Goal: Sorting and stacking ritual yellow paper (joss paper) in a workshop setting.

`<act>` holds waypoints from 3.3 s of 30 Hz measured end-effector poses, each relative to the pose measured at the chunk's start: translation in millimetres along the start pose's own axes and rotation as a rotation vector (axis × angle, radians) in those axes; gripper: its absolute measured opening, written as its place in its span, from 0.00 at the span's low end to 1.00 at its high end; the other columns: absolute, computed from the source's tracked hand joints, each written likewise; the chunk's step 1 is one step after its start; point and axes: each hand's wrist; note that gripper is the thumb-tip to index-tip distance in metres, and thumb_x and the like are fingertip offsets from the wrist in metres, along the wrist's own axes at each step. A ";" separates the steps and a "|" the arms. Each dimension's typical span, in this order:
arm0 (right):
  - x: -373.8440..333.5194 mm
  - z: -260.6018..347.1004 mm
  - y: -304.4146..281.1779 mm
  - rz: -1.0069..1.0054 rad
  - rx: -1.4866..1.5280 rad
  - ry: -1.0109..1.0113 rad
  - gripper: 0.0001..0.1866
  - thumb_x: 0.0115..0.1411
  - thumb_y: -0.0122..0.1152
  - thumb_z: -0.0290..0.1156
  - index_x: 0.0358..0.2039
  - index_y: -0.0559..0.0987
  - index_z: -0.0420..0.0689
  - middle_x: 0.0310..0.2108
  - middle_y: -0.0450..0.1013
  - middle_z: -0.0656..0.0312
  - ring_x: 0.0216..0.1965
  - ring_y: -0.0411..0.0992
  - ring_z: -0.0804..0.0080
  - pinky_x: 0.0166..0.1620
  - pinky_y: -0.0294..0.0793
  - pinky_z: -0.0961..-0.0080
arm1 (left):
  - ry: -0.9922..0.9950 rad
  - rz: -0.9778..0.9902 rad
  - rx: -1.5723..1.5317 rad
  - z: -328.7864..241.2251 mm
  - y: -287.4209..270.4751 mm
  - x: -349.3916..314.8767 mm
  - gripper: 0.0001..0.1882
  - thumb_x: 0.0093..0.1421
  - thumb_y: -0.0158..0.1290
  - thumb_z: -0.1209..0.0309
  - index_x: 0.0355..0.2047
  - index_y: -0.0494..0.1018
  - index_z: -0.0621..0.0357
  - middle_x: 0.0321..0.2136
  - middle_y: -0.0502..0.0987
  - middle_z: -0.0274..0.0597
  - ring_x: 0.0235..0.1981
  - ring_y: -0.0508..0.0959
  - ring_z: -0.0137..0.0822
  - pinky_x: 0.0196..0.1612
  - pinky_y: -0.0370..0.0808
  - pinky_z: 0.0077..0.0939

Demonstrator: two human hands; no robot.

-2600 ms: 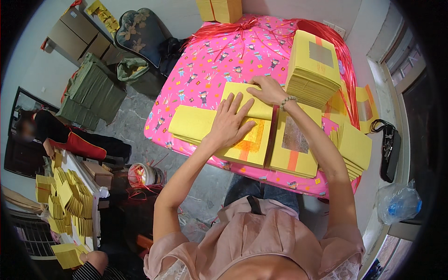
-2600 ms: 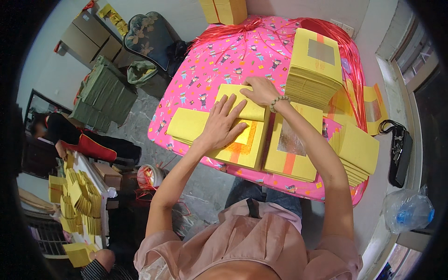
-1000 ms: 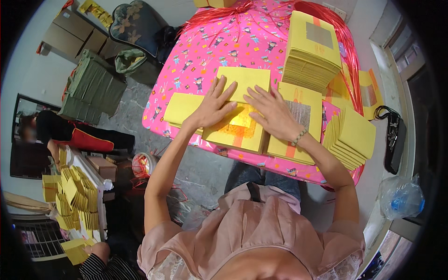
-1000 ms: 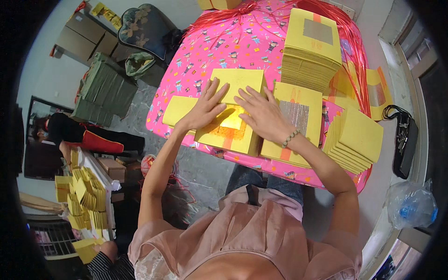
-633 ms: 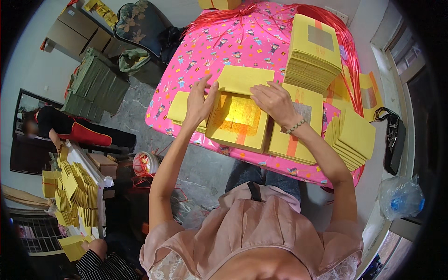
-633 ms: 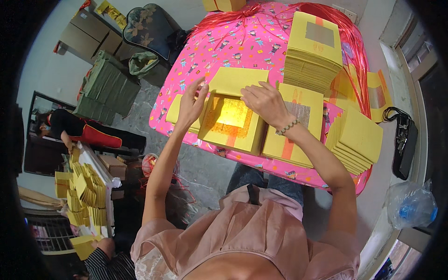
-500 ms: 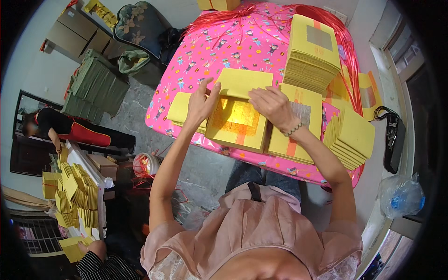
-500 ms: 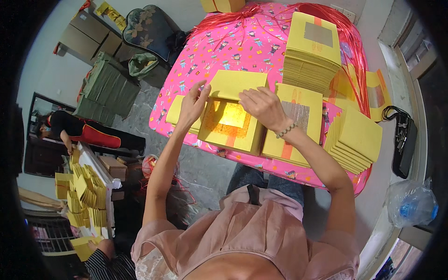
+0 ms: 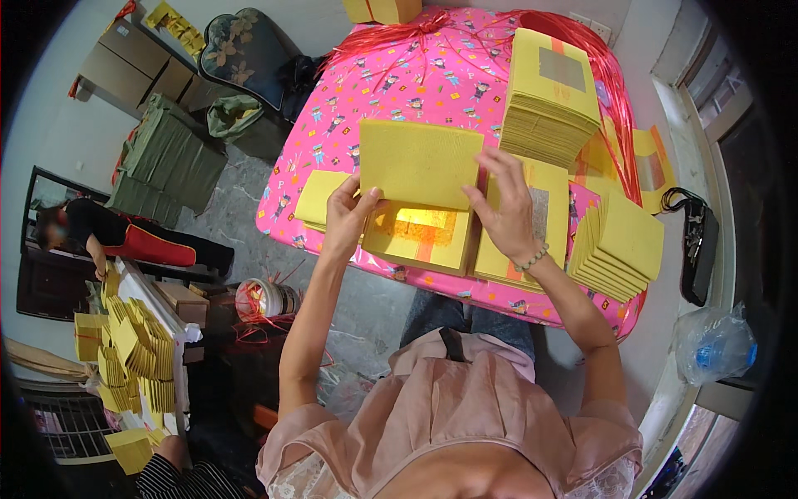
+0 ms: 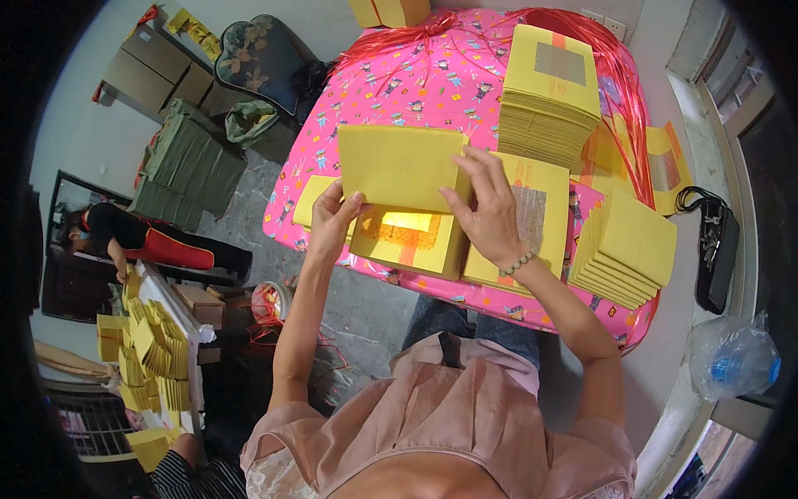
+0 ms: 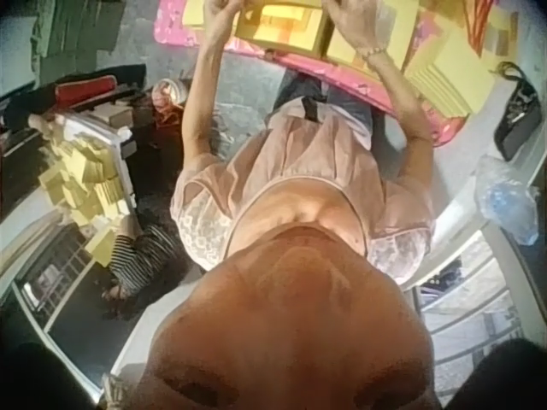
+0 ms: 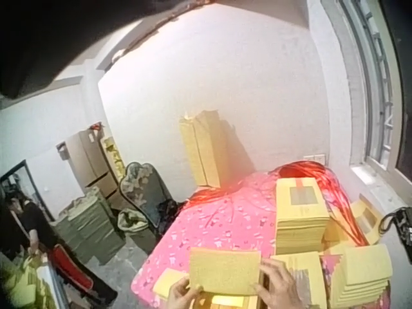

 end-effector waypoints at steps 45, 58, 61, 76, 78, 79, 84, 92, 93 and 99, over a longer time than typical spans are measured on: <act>91.3 23.8 187.5 1.026 -0.332 -0.106 0.19 0.51 0.64 0.37 0.39 0.77 0.38 0.33 0.78 0.47 0.39 0.78 0.48 0.41 0.75 0.55 | -0.014 -0.414 0.581 61.8 -155.9 6.6 0.26 0.53 0.65 0.64 0.49 0.77 0.66 0.36 0.82 0.48 0.36 0.82 0.34 0.40 0.78 0.28; 91.5 14.8 206.0 1.211 -0.479 -0.043 0.19 0.48 0.68 0.37 0.38 0.77 0.42 0.35 0.78 0.50 0.40 0.78 0.52 0.40 0.75 0.56 | -0.039 -0.476 0.716 63.3 -144.3 3.8 0.28 0.49 0.65 0.62 0.49 0.78 0.64 0.41 0.82 0.57 0.42 0.83 0.50 0.49 0.77 0.39; 89.8 15.2 205.4 1.197 -0.463 -0.062 0.18 0.48 0.68 0.37 0.37 0.77 0.42 0.34 0.78 0.50 0.39 0.78 0.51 0.40 0.75 0.56 | -0.018 -0.489 0.696 62.5 -142.9 2.3 0.28 0.48 0.65 0.62 0.49 0.78 0.63 0.40 0.82 0.57 0.42 0.83 0.50 0.50 0.77 0.38; 88.1 22.9 208.6 1.193 -0.598 -0.100 0.21 0.45 0.71 0.38 0.38 0.79 0.42 0.33 0.80 0.50 0.38 0.79 0.52 0.40 0.77 0.57 | 0.301 -0.216 1.216 69.8 -106.8 -3.8 0.24 0.61 0.55 0.55 0.54 0.75 0.51 0.55 0.74 0.47 0.59 0.68 0.53 0.57 0.65 0.51; 88.0 25.6 204.4 1.193 -0.567 -0.085 0.21 0.45 0.71 0.39 0.38 0.79 0.42 0.33 0.80 0.50 0.38 0.79 0.52 0.40 0.77 0.58 | 0.256 -0.194 1.352 80.4 -98.1 -8.9 0.29 0.65 0.46 0.46 0.59 0.71 0.49 0.60 0.70 0.50 0.64 0.63 0.56 0.64 0.60 0.53; 87.8 28.2 203.7 1.192 -0.568 -0.084 0.21 0.45 0.71 0.39 0.38 0.79 0.42 0.33 0.80 0.50 0.38 0.79 0.52 0.40 0.77 0.58 | 0.277 -0.212 1.399 86.0 -97.2 -11.2 0.31 0.66 0.43 0.43 0.61 0.69 0.47 0.62 0.67 0.51 0.65 0.61 0.57 0.66 0.56 0.54; 80.1 23.3 195.1 0.886 -0.294 -0.237 0.15 0.54 0.67 0.38 0.39 0.80 0.42 0.37 0.80 0.52 0.41 0.79 0.54 0.44 0.76 0.60 | 0.326 -0.231 1.447 98.5 -98.4 -12.2 0.36 0.65 0.39 0.39 0.66 0.64 0.45 0.66 0.61 0.51 0.67 0.58 0.59 0.69 0.50 0.56; 68.3 43.9 103.6 0.714 0.058 -0.158 0.14 0.59 0.64 0.36 0.41 0.80 0.39 0.40 0.79 0.53 0.42 0.78 0.58 0.45 0.76 0.66 | 0.285 -0.204 1.466 105.9 -102.1 -11.5 0.36 0.66 0.37 0.38 0.68 0.59 0.41 0.68 0.58 0.49 0.69 0.54 0.57 0.70 0.48 0.55; 60.0 41.5 86.6 0.692 0.066 -0.146 0.13 0.59 0.64 0.35 0.40 0.80 0.39 0.38 0.79 0.53 0.41 0.78 0.57 0.44 0.75 0.66 | 0.303 -0.208 1.438 104.7 -100.6 -10.6 0.36 0.66 0.38 0.38 0.68 0.60 0.41 0.68 0.58 0.50 0.69 0.54 0.57 0.70 0.48 0.55; 11.9 45.9 5.8 0.764 -0.018 -0.006 0.16 0.56 0.68 0.36 0.40 0.80 0.40 0.37 0.77 0.54 0.41 0.76 0.56 0.46 0.74 0.65 | 0.340 -0.216 1.399 95.3 -104.8 -12.2 0.33 0.66 0.42 0.41 0.65 0.65 0.46 0.65 0.61 0.55 0.68 0.56 0.58 0.68 0.50 0.56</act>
Point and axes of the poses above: each hand's wrist, its own x-axis towards the middle knuckle, its own y-axis out of the palm, z = x × y
